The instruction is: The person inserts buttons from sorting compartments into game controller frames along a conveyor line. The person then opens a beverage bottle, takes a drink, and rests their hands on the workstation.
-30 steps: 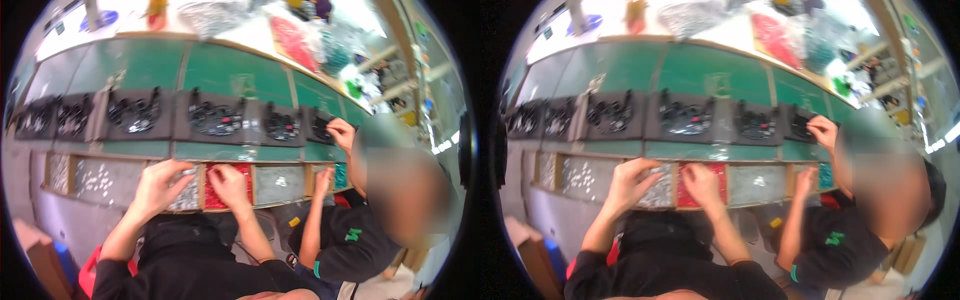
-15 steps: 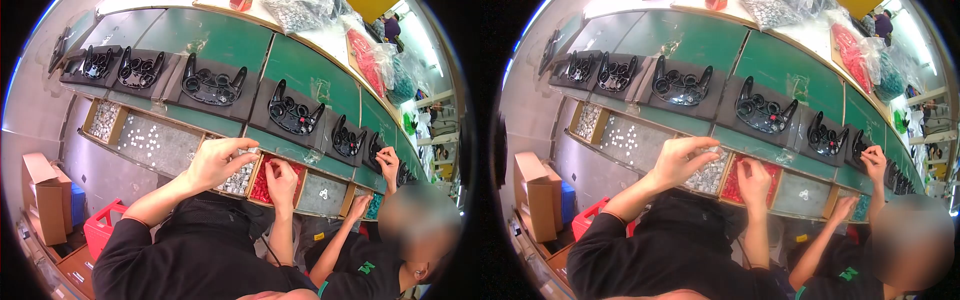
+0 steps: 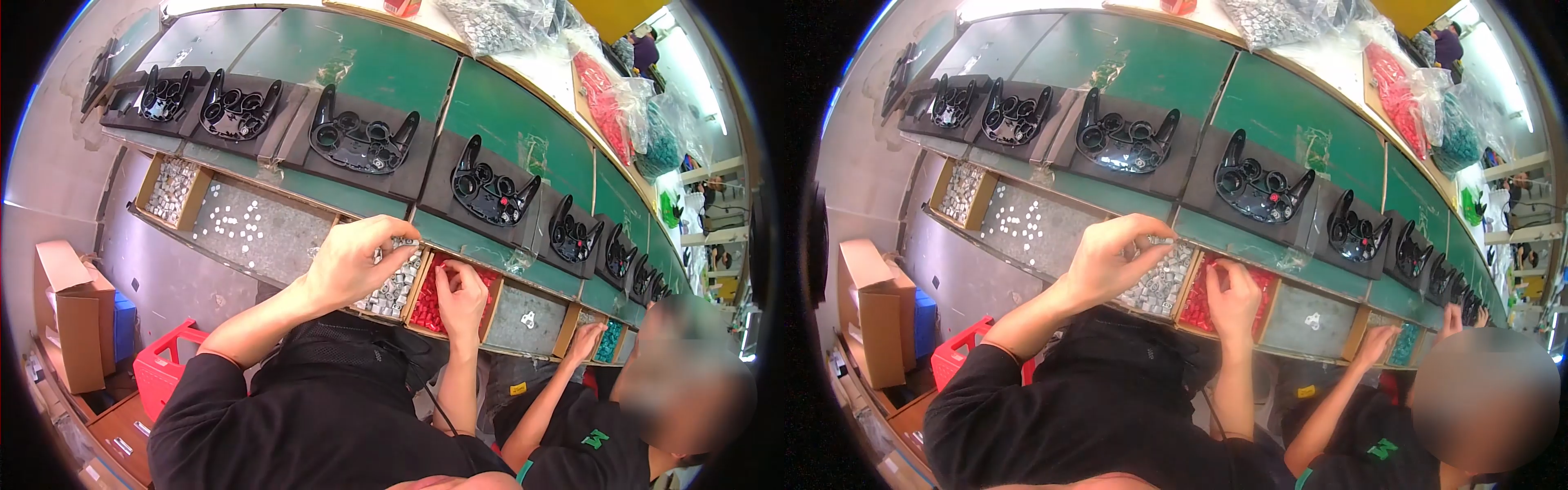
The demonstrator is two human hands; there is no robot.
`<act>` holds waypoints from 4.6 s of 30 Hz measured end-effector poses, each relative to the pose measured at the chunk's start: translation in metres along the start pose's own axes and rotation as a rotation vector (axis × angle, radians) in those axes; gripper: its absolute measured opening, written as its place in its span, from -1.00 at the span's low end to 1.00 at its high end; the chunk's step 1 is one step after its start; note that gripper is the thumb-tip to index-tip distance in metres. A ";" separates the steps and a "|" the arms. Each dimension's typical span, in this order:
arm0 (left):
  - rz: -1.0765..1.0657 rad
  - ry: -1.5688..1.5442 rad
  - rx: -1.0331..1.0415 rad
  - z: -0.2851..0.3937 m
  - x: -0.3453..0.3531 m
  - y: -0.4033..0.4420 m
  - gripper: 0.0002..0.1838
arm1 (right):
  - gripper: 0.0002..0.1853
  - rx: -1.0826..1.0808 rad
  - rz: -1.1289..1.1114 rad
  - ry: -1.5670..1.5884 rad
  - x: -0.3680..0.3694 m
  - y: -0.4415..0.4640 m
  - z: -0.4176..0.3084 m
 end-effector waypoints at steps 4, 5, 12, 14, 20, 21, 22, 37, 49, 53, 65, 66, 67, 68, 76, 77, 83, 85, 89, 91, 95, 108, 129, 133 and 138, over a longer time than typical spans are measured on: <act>0.018 0.037 0.021 0.001 -0.005 0.002 -0.74 | -0.84 0.024 -0.005 0.009 0.002 -0.001 -0.003; 0.012 0.047 0.019 0.001 -0.005 0.002 -0.75 | -0.84 0.033 -0.009 0.009 0.002 -0.001 -0.003; 0.018 0.040 0.050 0.000 -0.008 0.004 -0.74 | -0.83 0.018 -0.011 0.011 0.003 0.000 -0.004; -0.016 0.040 -0.022 -0.002 -0.007 0.005 -0.74 | -0.83 0.047 -0.011 0.013 0.001 -0.003 -0.003; 0.012 0.063 -0.030 -0.005 -0.017 0.006 -0.72 | -0.83 0.021 -0.010 0.003 0.004 0.000 -0.007; 0.021 0.071 -0.021 -0.005 -0.020 0.008 -0.73 | -0.83 0.031 -0.006 0.005 0.004 -0.001 -0.007; 0.037 0.079 -0.010 -0.005 -0.023 0.010 -0.75 | -0.84 0.035 -0.001 0.006 0.004 0.000 -0.008; -0.008 0.455 0.370 -0.028 -0.038 0.082 -0.80 | -0.84 0.011 0.015 0.027 0.014 0.001 -0.023; 0.022 0.528 0.509 -0.032 -0.039 0.078 -0.71 | -0.84 -0.007 0.018 0.057 0.024 0.003 -0.036; -0.003 0.519 0.539 -0.030 -0.041 0.079 -0.70 | -0.84 -0.009 0.007 0.024 0.027 0.000 -0.042; 0.003 0.495 0.528 -0.027 -0.042 0.079 -0.81 | -0.83 -0.004 0.007 0.032 0.034 0.002 -0.043; -0.007 0.506 0.513 -0.027 -0.043 0.079 -0.81 | -0.83 0.001 0.000 0.026 0.034 0.002 -0.044; -0.015 0.517 0.500 -0.024 -0.045 0.079 -0.81 | -0.83 -0.001 0.010 0.036 0.035 0.002 -0.044; -0.022 0.527 0.488 -0.021 -0.046 0.078 -0.81 | -0.83 -0.003 0.020 0.044 0.036 0.002 -0.043; -0.139 0.205 0.211 -0.005 -0.061 0.028 -0.85 | -0.78 -0.073 0.060 0.214 0.032 0.002 -0.063; -0.197 0.175 0.167 -0.010 -0.051 0.018 -0.82 | -0.77 -0.104 0.083 0.241 0.031 0.000 -0.065; -0.285 0.066 0.098 -0.020 -0.005 -0.014 -0.75 | -0.68 -0.209 0.189 0.262 0.023 -0.004 -0.076; -0.300 0.076 0.082 -0.016 0.002 -0.014 -0.75 | -0.67 -0.211 0.206 0.257 0.022 -0.006 -0.077; -0.325 0.086 0.017 -0.024 0.013 -0.013 -0.76 | -0.68 -0.346 0.230 0.100 0.022 -0.008 -0.086; -0.322 0.080 -0.001 -0.028 0.016 -0.014 -0.76 | -0.68 -0.388 0.228 0.062 0.022 -0.008 -0.095; -0.289 -0.018 -0.068 -0.036 0.012 -0.014 -0.78 | -0.66 -0.450 0.240 0.069 0.026 -0.008 -0.103; -0.336 -0.940 -0.557 -0.057 -0.011 -0.021 -0.75 | -0.82 -0.223 0.180 0.141 0.042 0.003 -0.090; -0.044 -0.068 0.028 -0.037 -0.101 0.041 -0.82 | -0.87 -0.052 -0.120 -0.167 0.081 0.004 -0.082; 0.023 0.219 0.240 -0.042 -0.105 0.070 -0.83 | -0.86 -0.065 -0.143 -0.154 0.081 0.004 -0.090; -0.054 0.370 0.395 -0.053 -0.084 0.097 -0.84 | -0.86 -0.080 -0.156 -0.137 0.083 0.004 -0.095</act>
Point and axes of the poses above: each hand's wrist, its own y-axis towards the middle knuckle, its own x-axis out of the palm, z = x × y, the point moved 8 cm from there along y, towards the middle knuckle, and after that the axes turned 4 degrees about y, right-handed, at the moved point
